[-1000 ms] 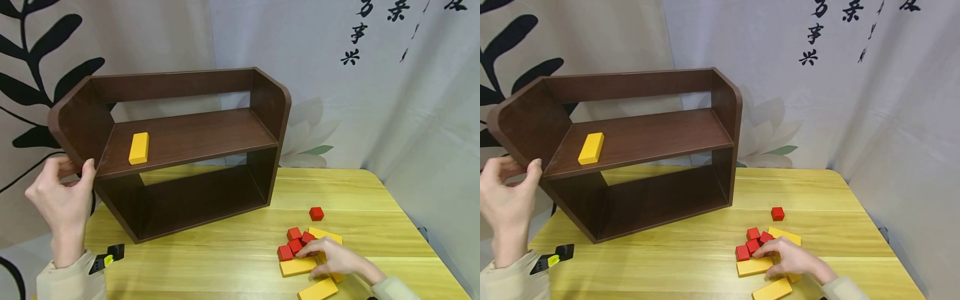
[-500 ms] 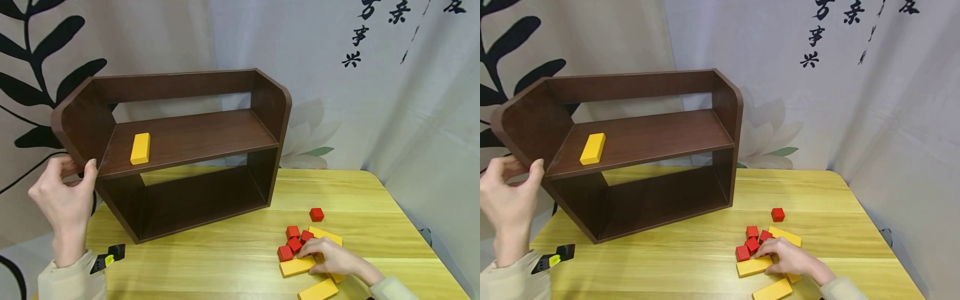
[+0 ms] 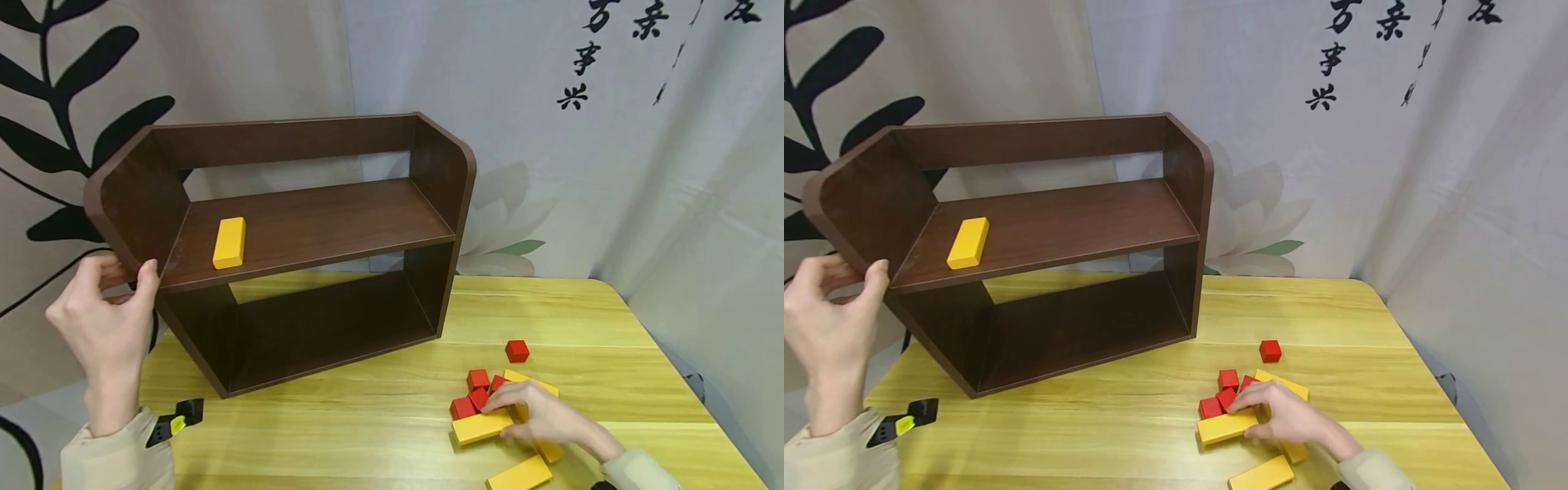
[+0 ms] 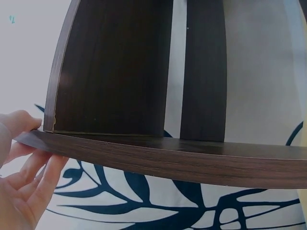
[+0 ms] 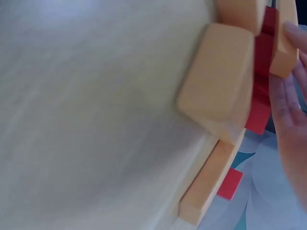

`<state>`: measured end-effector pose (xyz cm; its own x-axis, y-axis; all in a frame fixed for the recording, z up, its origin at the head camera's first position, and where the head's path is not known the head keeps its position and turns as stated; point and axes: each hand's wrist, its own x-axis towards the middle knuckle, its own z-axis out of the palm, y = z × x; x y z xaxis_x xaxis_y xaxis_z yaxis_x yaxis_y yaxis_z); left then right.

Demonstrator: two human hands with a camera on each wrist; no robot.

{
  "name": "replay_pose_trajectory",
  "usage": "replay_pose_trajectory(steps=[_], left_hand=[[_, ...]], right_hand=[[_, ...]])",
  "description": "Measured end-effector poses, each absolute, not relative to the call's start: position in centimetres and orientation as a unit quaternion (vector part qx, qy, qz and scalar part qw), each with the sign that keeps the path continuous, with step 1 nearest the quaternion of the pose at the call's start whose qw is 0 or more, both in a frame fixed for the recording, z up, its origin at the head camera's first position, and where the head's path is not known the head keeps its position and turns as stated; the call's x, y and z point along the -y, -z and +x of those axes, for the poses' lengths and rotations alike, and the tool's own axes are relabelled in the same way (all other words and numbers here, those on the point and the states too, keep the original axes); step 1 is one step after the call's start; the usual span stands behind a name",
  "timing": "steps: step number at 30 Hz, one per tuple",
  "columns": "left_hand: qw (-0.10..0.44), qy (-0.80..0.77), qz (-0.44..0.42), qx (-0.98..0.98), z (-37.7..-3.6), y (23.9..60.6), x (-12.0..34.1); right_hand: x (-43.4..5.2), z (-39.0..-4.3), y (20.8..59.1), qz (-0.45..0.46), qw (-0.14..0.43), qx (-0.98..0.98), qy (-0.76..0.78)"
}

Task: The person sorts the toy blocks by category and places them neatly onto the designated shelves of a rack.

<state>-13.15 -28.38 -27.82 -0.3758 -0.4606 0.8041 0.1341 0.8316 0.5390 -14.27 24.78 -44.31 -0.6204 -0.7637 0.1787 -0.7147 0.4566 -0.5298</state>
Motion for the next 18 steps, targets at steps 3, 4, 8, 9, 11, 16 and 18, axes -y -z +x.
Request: replay_pose_trajectory(steps=[3,4,8,9,11,16,18], left_hand=[[0.546,0.271,0.105,0.786,-13.0,27.7,28.4],[0.545,0.271,0.105,0.787,-13.0,27.7,28.4],[0.544,0.271,0.106,0.787,-12.9,27.7,28.4],[0.544,0.270,0.106,0.787,-12.9,27.7,28.4],[0.543,0.269,0.106,0.788,-12.9,27.8,28.4],[0.541,0.271,0.104,0.790,-12.9,27.8,28.4],[0.541,0.271,0.103,0.789,-12.8,27.8,28.3]], right_hand=[[-24.6,-14.5,43.9,-0.427,0.042,-0.850,0.305],[-24.5,-14.6,43.8,-0.424,0.042,-0.849,0.312],[-24.0,-15.0,43.3,-0.427,0.019,-0.842,0.328],[-23.8,-15.1,43.2,-0.429,0.007,-0.841,0.328],[-23.3,-15.4,42.9,-0.435,-0.014,-0.836,0.334],[-21.7,-15.8,42.2,-0.428,-0.058,-0.834,0.344],[-21.1,-15.9,41.9,-0.415,-0.064,-0.839,0.346]])
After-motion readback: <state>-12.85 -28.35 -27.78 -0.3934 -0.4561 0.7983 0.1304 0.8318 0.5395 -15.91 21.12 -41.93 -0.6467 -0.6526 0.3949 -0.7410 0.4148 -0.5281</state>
